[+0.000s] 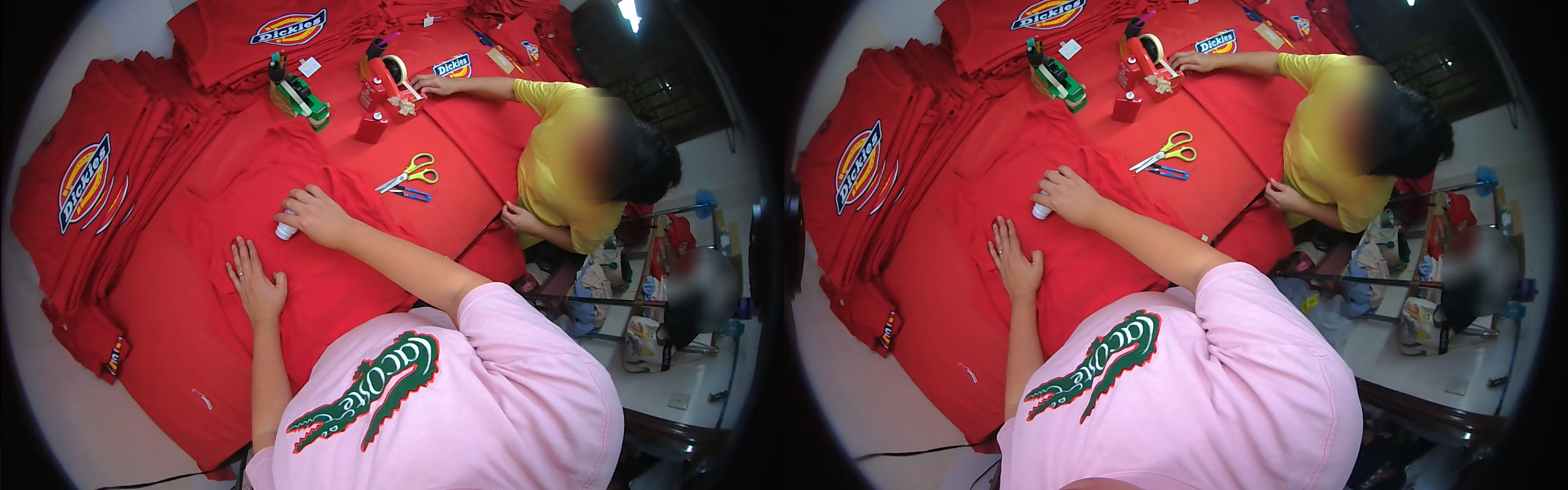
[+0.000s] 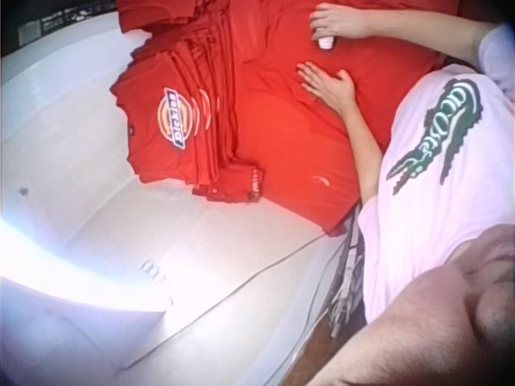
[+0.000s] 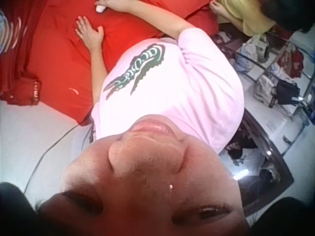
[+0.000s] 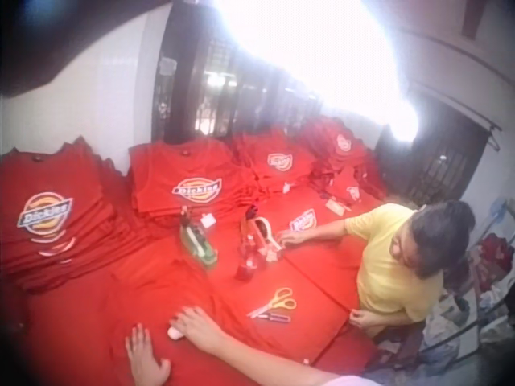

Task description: The person sorts and cleans red garments on a table. The person lays out the garments, uses a brush and white powder to clean spots, and uses small snips to trim threads.

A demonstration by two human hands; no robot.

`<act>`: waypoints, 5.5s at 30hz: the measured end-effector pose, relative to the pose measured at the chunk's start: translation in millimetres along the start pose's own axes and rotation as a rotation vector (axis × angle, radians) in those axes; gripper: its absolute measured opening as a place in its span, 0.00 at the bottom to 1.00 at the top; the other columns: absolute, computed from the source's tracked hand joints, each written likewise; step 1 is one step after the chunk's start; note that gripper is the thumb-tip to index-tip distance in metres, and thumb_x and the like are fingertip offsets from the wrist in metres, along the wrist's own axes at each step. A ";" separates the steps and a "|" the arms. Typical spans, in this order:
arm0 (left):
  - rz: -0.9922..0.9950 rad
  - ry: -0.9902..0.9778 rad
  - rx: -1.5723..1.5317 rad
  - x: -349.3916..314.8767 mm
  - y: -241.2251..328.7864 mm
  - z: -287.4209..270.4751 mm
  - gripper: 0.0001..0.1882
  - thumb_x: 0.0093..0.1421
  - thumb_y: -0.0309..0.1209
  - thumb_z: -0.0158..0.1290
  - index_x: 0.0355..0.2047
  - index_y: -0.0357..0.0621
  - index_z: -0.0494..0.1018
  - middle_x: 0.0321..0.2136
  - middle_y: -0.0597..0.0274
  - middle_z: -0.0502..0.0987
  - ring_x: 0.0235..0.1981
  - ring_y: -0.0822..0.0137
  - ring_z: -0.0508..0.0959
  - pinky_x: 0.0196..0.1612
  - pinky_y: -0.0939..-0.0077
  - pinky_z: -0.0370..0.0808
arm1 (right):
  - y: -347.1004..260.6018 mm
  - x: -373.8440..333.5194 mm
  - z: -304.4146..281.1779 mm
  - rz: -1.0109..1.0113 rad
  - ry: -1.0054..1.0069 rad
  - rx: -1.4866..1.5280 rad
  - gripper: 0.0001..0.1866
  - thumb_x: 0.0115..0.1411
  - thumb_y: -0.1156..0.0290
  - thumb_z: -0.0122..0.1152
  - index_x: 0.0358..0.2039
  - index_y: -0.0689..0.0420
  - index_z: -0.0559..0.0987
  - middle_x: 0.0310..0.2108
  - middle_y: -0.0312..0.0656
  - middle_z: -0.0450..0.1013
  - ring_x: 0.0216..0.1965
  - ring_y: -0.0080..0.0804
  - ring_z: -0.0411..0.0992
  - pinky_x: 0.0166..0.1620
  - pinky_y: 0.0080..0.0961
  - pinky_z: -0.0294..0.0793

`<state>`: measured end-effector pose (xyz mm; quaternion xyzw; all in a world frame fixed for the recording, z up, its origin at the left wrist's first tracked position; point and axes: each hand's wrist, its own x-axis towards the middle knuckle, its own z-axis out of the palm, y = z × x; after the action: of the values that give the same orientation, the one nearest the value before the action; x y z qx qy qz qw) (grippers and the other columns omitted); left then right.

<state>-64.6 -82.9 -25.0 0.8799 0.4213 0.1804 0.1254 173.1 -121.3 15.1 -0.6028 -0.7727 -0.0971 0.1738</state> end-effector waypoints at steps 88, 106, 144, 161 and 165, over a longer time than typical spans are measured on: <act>-0.023 -0.014 0.037 3.8 -0.6 3.2 0.44 0.56 0.35 0.54 0.73 0.35 0.58 0.77 0.51 0.52 0.79 0.55 0.50 0.78 0.47 0.44 | 5.3 19.2 -1.4 -0.156 0.142 -0.110 0.16 0.62 0.65 0.59 0.48 0.46 0.86 0.43 0.31 0.76 0.55 0.37 0.70 0.57 0.36 0.67; -0.005 0.004 0.033 2.1 0.0 5.1 0.45 0.57 0.33 0.55 0.75 0.40 0.56 0.78 0.55 0.51 0.79 0.55 0.51 0.78 0.47 0.45 | 13.8 9.3 -0.6 -0.120 0.047 -0.137 0.16 0.61 0.66 0.59 0.50 0.46 0.84 0.44 0.32 0.77 0.54 0.38 0.70 0.58 0.37 0.67; -0.061 -0.022 -0.009 6.5 0.6 -5.2 0.44 0.55 0.37 0.54 0.72 0.34 0.59 0.76 0.49 0.53 0.78 0.54 0.50 0.78 0.47 0.42 | 19.0 27.5 -20.5 -0.058 0.141 -0.030 0.13 0.55 0.74 0.63 0.42 0.48 0.82 0.47 0.28 0.81 0.54 0.34 0.74 0.53 0.38 0.67; -0.085 -0.038 -0.002 5.1 3.2 -6.3 0.43 0.56 0.36 0.54 0.72 0.34 0.59 0.77 0.50 0.53 0.79 0.55 0.50 0.78 0.48 0.42 | 28.5 19.9 -22.7 -0.021 0.166 -0.011 0.09 0.54 0.75 0.63 0.36 0.49 0.81 0.43 0.28 0.82 0.53 0.34 0.74 0.52 0.37 0.67; -0.071 -0.041 0.002 2.2 4.4 -6.4 0.43 0.56 0.37 0.54 0.72 0.33 0.60 0.77 0.49 0.53 0.78 0.54 0.49 0.78 0.47 0.42 | 31.1 15.0 -10.2 -0.033 0.062 0.002 0.06 0.55 0.72 0.62 0.34 0.49 0.80 0.41 0.30 0.83 0.51 0.34 0.74 0.52 0.36 0.67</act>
<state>-63.0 -83.5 -17.0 0.8679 0.4500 0.1574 0.1394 201.4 -103.6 28.4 -0.5865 -0.7768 -0.1178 0.1969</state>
